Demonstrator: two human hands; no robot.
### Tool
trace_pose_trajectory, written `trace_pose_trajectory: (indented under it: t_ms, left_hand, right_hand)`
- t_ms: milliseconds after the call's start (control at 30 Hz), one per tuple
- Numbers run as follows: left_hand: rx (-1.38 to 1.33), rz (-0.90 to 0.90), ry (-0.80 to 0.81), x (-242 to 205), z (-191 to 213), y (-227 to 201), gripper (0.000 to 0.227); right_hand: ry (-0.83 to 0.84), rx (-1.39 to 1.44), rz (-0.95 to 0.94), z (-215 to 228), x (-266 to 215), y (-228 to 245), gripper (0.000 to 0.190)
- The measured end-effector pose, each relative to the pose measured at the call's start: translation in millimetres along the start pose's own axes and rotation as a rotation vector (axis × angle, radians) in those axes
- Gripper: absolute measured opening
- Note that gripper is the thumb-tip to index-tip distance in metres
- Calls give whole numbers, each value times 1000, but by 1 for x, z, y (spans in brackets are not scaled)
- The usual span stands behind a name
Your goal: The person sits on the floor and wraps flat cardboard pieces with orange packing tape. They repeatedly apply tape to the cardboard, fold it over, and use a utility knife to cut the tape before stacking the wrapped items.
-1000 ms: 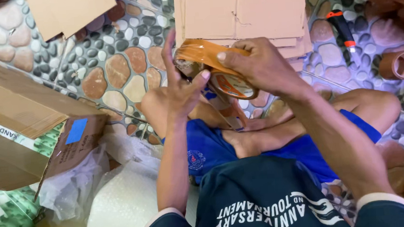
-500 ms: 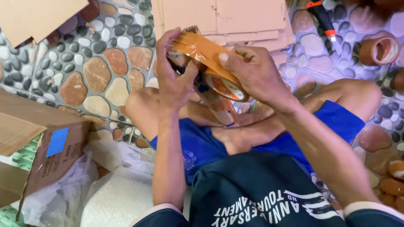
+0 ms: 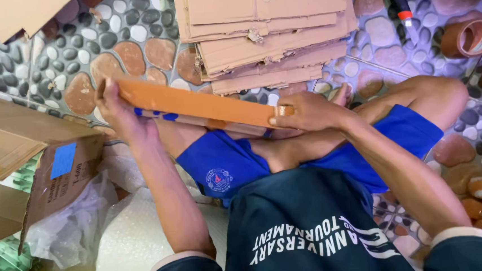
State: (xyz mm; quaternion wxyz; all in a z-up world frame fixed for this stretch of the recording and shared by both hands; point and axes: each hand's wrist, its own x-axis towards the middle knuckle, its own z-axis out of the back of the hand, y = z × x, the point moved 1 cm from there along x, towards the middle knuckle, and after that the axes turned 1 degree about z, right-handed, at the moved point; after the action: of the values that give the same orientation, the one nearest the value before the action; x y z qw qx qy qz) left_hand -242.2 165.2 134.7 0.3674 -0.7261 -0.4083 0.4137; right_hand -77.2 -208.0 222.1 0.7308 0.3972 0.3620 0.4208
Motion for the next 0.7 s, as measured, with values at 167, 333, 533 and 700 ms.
trace_pose_trajectory:
  t_ms: [167,333,533,700]
  left_hand:
    - [117,5,-164,4,54,6,45]
    - [1503,-966,345,-31,3,-32,57]
    - [1632,-1145,1145,-172,-97,129,83]
    - [1573,-1518,909,-195,-145,299,81]
  right_hand:
    - [333,-278,-584,-29,13,-29,59]
    - [261,-208,-481,-4,11,-24,62]
    - [144,-374,-475,18,-5,-82,58]
    - [6,-579,-521,77,-40,-135,58]
